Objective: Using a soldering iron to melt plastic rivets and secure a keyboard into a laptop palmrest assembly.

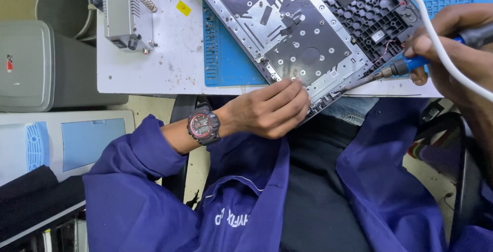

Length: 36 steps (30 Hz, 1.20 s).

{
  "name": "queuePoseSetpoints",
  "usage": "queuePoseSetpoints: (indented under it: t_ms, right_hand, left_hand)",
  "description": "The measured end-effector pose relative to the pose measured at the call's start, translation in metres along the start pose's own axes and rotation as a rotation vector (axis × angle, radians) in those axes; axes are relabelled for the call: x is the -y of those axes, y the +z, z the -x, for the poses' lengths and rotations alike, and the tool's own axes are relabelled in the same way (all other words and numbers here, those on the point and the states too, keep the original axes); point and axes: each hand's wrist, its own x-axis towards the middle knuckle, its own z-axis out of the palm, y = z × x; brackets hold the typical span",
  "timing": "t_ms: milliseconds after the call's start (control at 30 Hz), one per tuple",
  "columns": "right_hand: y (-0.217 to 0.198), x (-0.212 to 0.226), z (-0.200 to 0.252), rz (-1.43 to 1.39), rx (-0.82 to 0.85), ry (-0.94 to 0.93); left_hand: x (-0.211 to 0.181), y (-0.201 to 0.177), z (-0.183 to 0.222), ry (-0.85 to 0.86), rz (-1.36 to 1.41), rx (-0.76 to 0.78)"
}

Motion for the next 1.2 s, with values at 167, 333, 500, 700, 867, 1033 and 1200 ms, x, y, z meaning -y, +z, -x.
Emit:
queuePoseSetpoints:
  t_ms: [167, 333, 500, 700, 867, 1033, 1200]
  right_hand:
    - [0.007, 0.012, 0.001, 0.005, -0.014, 0.029]
    - [0.002, 0.011, 0.001, 0.008, 0.054, -0.031]
    - [0.008, 0.021, -0.002, 0.085, 0.039, -0.061]
    - [0.008, 0.029, 0.004, 0.055, 0.054, -0.027]
    - [0.007, 0.021, 0.004, 0.060, 0.025, -0.042]
    - [0.009, 0.032, 0.000, 0.121, 0.062, -0.033]
    - [0.005, 0.023, 0.001, 0.135, 0.092, -0.131]
  left_hand:
    - [0.000, -0.001, -0.003, -0.010, -0.010, 0.016]
    - [0.006, -0.005, -0.008, 0.029, -0.050, 0.006]
    - [0.011, -0.003, -0.008, 0.150, -0.068, 0.042]
    - [0.010, 0.001, -0.006, 0.121, -0.073, -0.001]
    - [0.009, 0.002, -0.008, 0.094, -0.026, -0.032]
    - [0.005, 0.005, -0.005, 0.039, 0.019, -0.005]
    - [0.008, 0.002, -0.006, 0.015, 0.057, -0.016]
